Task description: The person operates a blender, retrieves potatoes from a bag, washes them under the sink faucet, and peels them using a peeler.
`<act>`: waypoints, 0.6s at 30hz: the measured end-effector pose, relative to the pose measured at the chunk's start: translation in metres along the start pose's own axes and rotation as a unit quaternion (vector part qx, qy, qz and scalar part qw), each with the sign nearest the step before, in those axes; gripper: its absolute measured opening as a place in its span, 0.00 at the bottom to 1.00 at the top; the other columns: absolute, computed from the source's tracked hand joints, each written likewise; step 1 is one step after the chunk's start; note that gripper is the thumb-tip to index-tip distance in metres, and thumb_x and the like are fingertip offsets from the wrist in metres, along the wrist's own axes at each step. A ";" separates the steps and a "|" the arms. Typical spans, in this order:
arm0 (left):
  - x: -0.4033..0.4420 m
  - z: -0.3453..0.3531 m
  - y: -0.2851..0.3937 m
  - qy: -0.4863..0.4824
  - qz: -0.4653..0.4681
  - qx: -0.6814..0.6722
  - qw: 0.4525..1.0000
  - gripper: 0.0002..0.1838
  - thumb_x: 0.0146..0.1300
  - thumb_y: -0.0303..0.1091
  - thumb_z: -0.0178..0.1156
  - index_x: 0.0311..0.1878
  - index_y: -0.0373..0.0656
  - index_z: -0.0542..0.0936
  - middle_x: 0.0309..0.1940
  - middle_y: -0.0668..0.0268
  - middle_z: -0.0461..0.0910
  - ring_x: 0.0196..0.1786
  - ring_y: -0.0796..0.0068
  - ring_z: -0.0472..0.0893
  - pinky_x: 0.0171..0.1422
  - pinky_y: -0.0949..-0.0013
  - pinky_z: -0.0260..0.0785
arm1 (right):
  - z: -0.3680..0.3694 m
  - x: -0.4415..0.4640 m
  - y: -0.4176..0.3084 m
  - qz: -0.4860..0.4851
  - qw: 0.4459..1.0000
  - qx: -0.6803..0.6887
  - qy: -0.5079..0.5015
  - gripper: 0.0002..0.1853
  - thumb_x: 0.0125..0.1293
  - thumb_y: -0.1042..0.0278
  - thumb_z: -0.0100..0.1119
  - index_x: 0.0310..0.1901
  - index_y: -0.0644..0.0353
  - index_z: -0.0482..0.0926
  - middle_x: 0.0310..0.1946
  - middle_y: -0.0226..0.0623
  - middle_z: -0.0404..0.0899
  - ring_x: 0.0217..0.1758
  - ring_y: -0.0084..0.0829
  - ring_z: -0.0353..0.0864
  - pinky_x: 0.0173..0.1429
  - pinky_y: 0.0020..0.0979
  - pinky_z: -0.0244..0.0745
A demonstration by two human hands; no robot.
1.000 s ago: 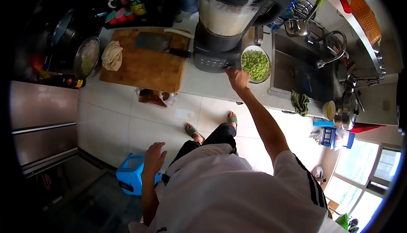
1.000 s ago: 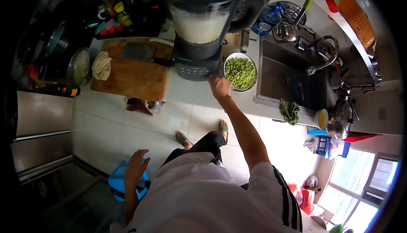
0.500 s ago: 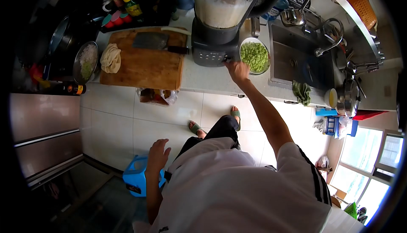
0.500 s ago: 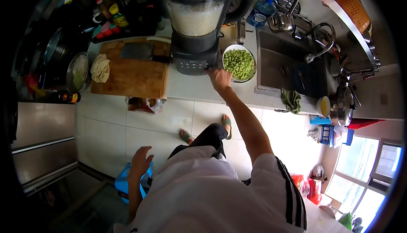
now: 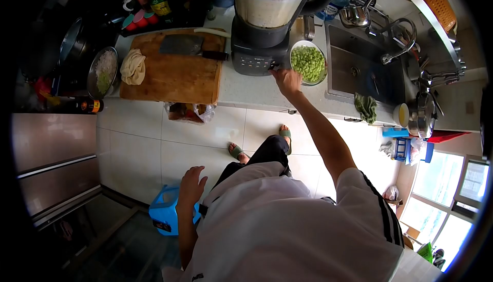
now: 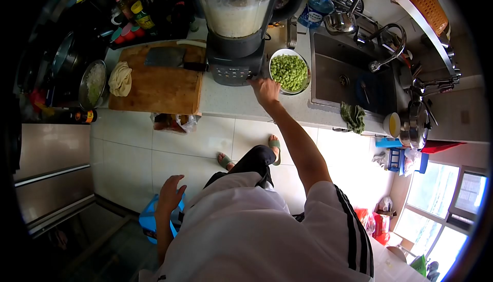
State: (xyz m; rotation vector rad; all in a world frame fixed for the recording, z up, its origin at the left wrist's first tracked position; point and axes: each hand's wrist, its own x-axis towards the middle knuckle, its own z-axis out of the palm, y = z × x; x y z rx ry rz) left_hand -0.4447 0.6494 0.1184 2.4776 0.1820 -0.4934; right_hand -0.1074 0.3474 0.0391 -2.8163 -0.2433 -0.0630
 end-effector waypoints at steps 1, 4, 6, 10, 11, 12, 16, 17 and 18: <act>0.000 0.000 0.000 0.001 0.002 0.000 1.000 0.19 0.60 0.32 0.59 0.54 0.39 0.74 0.51 0.52 0.75 0.55 0.52 0.73 0.58 0.55 0.67 | 0.000 0.000 0.000 0.001 1.000 -0.006 -0.002 0.20 0.61 0.46 0.57 0.26 0.54 0.85 0.20 0.43 0.80 0.24 0.43 0.80 0.33 0.42 0.68; -0.001 0.001 -0.002 0.003 0.003 0.005 1.000 0.19 0.60 0.32 0.59 0.54 0.40 0.73 0.51 0.53 0.75 0.55 0.51 0.73 0.58 0.55 0.67 | 0.009 0.002 0.004 -0.019 0.999 -0.011 0.032 0.22 0.61 0.44 0.57 0.22 0.54 0.83 0.18 0.43 0.78 0.21 0.44 0.78 0.29 0.42 0.68; -0.002 0.002 -0.003 0.001 0.004 0.006 1.000 0.19 0.60 0.32 0.59 0.54 0.40 0.73 0.51 0.53 0.75 0.55 0.51 0.73 0.57 0.55 0.67 | 0.015 0.003 0.009 -0.064 0.992 0.005 0.107 0.29 0.59 0.40 0.57 0.14 0.58 0.78 0.13 0.43 0.75 0.15 0.45 0.76 0.20 0.41 0.66; -0.003 0.004 -0.005 0.001 0.010 0.004 1.000 0.19 0.60 0.32 0.59 0.54 0.40 0.73 0.51 0.52 0.75 0.55 0.51 0.73 0.57 0.55 0.67 | 0.018 0.004 0.011 -0.063 0.992 -0.017 0.107 0.29 0.59 0.39 0.57 0.13 0.57 0.78 0.13 0.43 0.75 0.15 0.44 0.76 0.20 0.40 0.66; -0.003 0.003 -0.004 -0.001 0.008 0.005 1.000 0.19 0.60 0.32 0.59 0.54 0.40 0.73 0.51 0.52 0.75 0.55 0.51 0.73 0.58 0.55 0.67 | 0.019 0.005 0.011 -0.058 0.993 -0.016 0.100 0.29 0.59 0.39 0.57 0.13 0.57 0.78 0.13 0.43 0.75 0.15 0.44 0.76 0.20 0.40 0.66; -0.003 0.002 -0.002 -0.003 0.006 0.006 1.000 0.19 0.60 0.32 0.59 0.54 0.40 0.73 0.51 0.52 0.75 0.55 0.51 0.73 0.58 0.55 0.67 | 0.019 0.006 0.012 -0.053 0.994 -0.016 0.092 0.29 0.59 0.39 0.57 0.13 0.57 0.78 0.13 0.43 0.75 0.15 0.44 0.76 0.20 0.40 0.66; -0.005 0.001 -0.002 -0.003 0.006 0.007 1.000 0.19 0.60 0.32 0.59 0.54 0.40 0.73 0.51 0.52 0.75 0.55 0.51 0.73 0.58 0.55 0.67 | 0.019 0.006 0.012 -0.050 0.994 -0.011 0.092 0.29 0.59 0.39 0.57 0.13 0.57 0.78 0.13 0.43 0.75 0.15 0.43 0.76 0.20 0.41 0.66; -0.005 0.001 -0.003 -0.003 0.004 0.006 1.000 0.19 0.60 0.32 0.59 0.54 0.39 0.73 0.51 0.52 0.75 0.55 0.51 0.73 0.58 0.55 0.67 | 0.020 0.006 0.012 -0.051 0.994 -0.010 0.093 0.29 0.59 0.39 0.57 0.13 0.57 0.78 0.13 0.43 0.75 0.15 0.43 0.77 0.20 0.41 0.67; -0.006 0.002 -0.004 -0.002 0.002 0.005 1.000 0.19 0.60 0.32 0.59 0.54 0.39 0.73 0.51 0.52 0.75 0.55 0.51 0.73 0.58 0.55 0.66 | 0.020 0.006 0.012 -0.052 0.994 -0.010 0.094 0.29 0.59 0.39 0.57 0.13 0.57 0.78 0.13 0.43 0.75 0.15 0.43 0.77 0.21 0.41 0.67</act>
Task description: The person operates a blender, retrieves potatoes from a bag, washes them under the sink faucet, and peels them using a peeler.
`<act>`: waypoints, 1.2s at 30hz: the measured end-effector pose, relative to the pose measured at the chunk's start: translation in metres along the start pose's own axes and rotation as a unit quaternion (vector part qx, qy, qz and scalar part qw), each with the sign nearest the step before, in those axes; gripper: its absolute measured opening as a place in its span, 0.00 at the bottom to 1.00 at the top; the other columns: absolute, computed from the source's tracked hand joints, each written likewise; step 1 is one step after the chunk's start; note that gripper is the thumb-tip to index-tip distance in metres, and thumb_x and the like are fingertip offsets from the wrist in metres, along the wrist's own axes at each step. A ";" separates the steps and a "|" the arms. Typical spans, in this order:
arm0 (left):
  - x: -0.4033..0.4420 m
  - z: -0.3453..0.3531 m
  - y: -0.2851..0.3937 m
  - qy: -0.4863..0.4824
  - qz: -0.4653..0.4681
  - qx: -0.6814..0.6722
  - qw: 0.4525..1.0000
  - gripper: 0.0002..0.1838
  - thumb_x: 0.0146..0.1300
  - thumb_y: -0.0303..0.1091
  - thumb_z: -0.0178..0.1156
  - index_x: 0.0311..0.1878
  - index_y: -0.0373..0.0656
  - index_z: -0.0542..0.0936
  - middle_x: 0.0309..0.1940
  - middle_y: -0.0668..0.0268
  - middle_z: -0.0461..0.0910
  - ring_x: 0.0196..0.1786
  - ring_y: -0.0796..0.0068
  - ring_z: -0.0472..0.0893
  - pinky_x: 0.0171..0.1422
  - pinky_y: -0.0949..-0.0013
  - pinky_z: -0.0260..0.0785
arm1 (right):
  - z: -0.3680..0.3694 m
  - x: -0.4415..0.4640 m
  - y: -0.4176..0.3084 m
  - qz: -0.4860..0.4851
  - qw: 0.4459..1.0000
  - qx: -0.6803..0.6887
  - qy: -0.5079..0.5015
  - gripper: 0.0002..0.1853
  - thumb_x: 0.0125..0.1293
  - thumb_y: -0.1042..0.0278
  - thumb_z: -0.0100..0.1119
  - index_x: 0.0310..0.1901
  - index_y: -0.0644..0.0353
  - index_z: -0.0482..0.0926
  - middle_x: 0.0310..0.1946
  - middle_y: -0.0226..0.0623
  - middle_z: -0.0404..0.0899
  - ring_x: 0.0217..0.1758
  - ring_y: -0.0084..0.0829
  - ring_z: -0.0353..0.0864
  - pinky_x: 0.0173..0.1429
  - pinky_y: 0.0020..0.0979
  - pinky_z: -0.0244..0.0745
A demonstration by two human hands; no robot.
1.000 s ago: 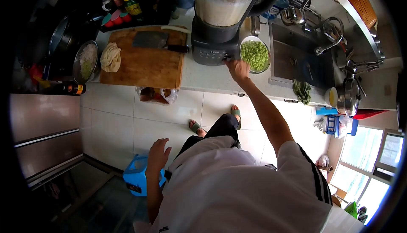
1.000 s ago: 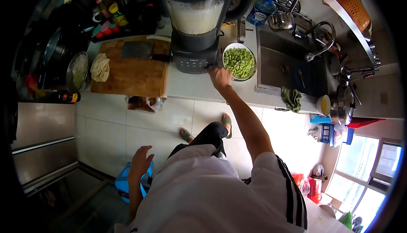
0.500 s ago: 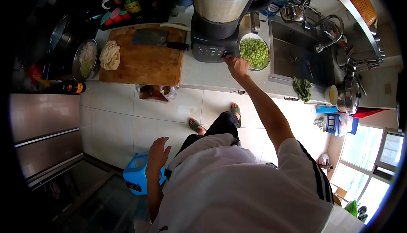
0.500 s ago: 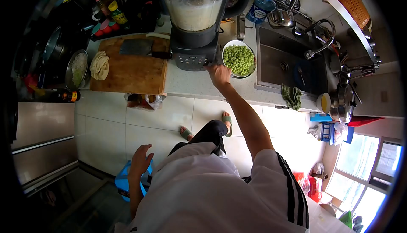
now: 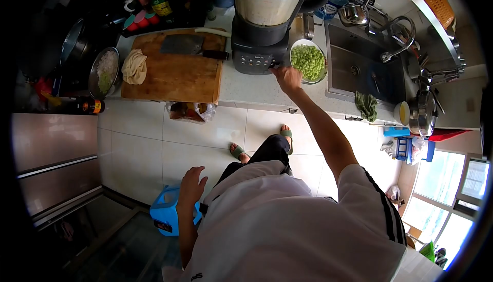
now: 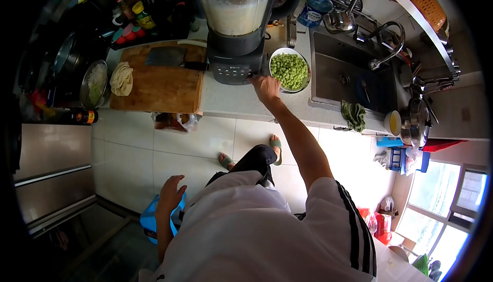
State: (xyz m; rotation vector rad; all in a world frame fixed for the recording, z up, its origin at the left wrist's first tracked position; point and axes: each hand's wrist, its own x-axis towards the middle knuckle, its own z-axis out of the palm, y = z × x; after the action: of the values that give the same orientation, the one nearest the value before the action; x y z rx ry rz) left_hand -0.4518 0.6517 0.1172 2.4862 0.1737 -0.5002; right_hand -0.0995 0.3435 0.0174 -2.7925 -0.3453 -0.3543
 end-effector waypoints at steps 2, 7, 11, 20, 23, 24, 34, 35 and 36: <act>-0.001 0.000 -0.002 0.000 -0.001 -0.003 1.000 0.19 0.60 0.32 0.59 0.54 0.39 0.74 0.50 0.52 0.75 0.55 0.51 0.73 0.58 0.55 0.66 | 0.000 0.000 0.000 -0.002 1.000 -0.003 0.001 0.28 0.59 0.39 0.57 0.14 0.57 0.78 0.13 0.42 0.76 0.16 0.43 0.77 0.21 0.41 0.67; -0.003 0.000 -0.005 0.003 -0.001 -0.012 1.000 0.19 0.59 0.33 0.59 0.54 0.39 0.74 0.50 0.52 0.75 0.55 0.51 0.73 0.59 0.55 0.66 | 0.001 0.000 0.001 -0.006 1.000 -0.019 0.007 0.28 0.59 0.39 0.57 0.15 0.57 0.79 0.14 0.42 0.76 0.16 0.42 0.77 0.21 0.40 0.67; -0.004 0.000 -0.005 0.003 -0.004 -0.018 1.000 0.19 0.59 0.33 0.59 0.53 0.39 0.74 0.51 0.52 0.75 0.55 0.51 0.73 0.59 0.55 0.66 | 0.001 0.000 0.001 -0.009 1.000 -0.021 0.013 0.28 0.59 0.39 0.57 0.15 0.57 0.79 0.13 0.42 0.76 0.16 0.42 0.77 0.21 0.40 0.67; -0.007 0.000 -0.004 0.004 -0.007 -0.018 1.000 0.19 0.59 0.32 0.59 0.53 0.39 0.74 0.50 0.51 0.75 0.55 0.51 0.73 0.58 0.55 0.67 | 0.002 0.000 0.001 -0.020 0.999 -0.013 0.030 0.29 0.59 0.39 0.57 0.13 0.58 0.78 0.12 0.43 0.74 0.14 0.44 0.76 0.20 0.41 0.67; -0.008 0.001 -0.005 0.004 -0.005 -0.020 1.000 0.19 0.59 0.32 0.59 0.53 0.38 0.74 0.50 0.51 0.75 0.55 0.50 0.73 0.58 0.55 0.67 | -0.001 -0.001 0.001 -0.045 0.998 -0.005 0.035 0.29 0.59 0.40 0.57 0.13 0.58 0.78 0.12 0.43 0.74 0.14 0.43 0.75 0.19 0.41 0.66; -0.009 0.001 -0.005 0.005 -0.003 -0.020 1.000 0.19 0.59 0.32 0.59 0.53 0.38 0.74 0.50 0.51 0.75 0.55 0.50 0.73 0.58 0.55 0.67 | -0.001 -0.001 0.001 -0.057 0.998 -0.001 0.037 0.29 0.59 0.40 0.57 0.13 0.58 0.78 0.12 0.43 0.74 0.13 0.43 0.75 0.19 0.41 0.65; -0.011 0.002 -0.005 0.010 -0.017 -0.027 0.999 0.19 0.59 0.32 0.59 0.53 0.37 0.74 0.51 0.51 0.75 0.55 0.51 0.73 0.60 0.56 0.66 | -0.009 -0.035 -0.023 -0.018 0.985 0.014 -0.173 0.21 0.64 0.48 0.54 0.22 0.54 0.83 0.22 0.41 0.80 0.31 0.44 0.81 0.38 0.43 0.72; -0.011 0.002 -0.006 0.009 -0.017 -0.027 0.999 0.19 0.59 0.32 0.59 0.53 0.38 0.74 0.51 0.51 0.75 0.55 0.51 0.73 0.60 0.56 0.66 | -0.006 -0.035 -0.026 -0.035 0.986 0.013 -0.161 0.21 0.64 0.48 0.54 0.22 0.54 0.83 0.21 0.42 0.80 0.30 0.44 0.81 0.37 0.43 0.72; -0.011 0.002 -0.007 0.009 -0.017 -0.028 0.999 0.19 0.59 0.32 0.59 0.53 0.38 0.74 0.51 0.51 0.75 0.55 0.51 0.73 0.60 0.56 0.66 | -0.002 -0.035 -0.028 -0.053 0.987 0.012 -0.149 0.21 0.64 0.48 0.53 0.22 0.55 0.83 0.21 0.42 0.80 0.28 0.44 0.81 0.36 0.42 0.73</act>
State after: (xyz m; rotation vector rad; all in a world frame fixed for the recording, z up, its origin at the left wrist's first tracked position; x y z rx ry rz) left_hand -0.4637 0.6559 0.1165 2.4370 0.2348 -0.4813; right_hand -0.1404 0.3623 0.0167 -2.8095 -0.5635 0.0484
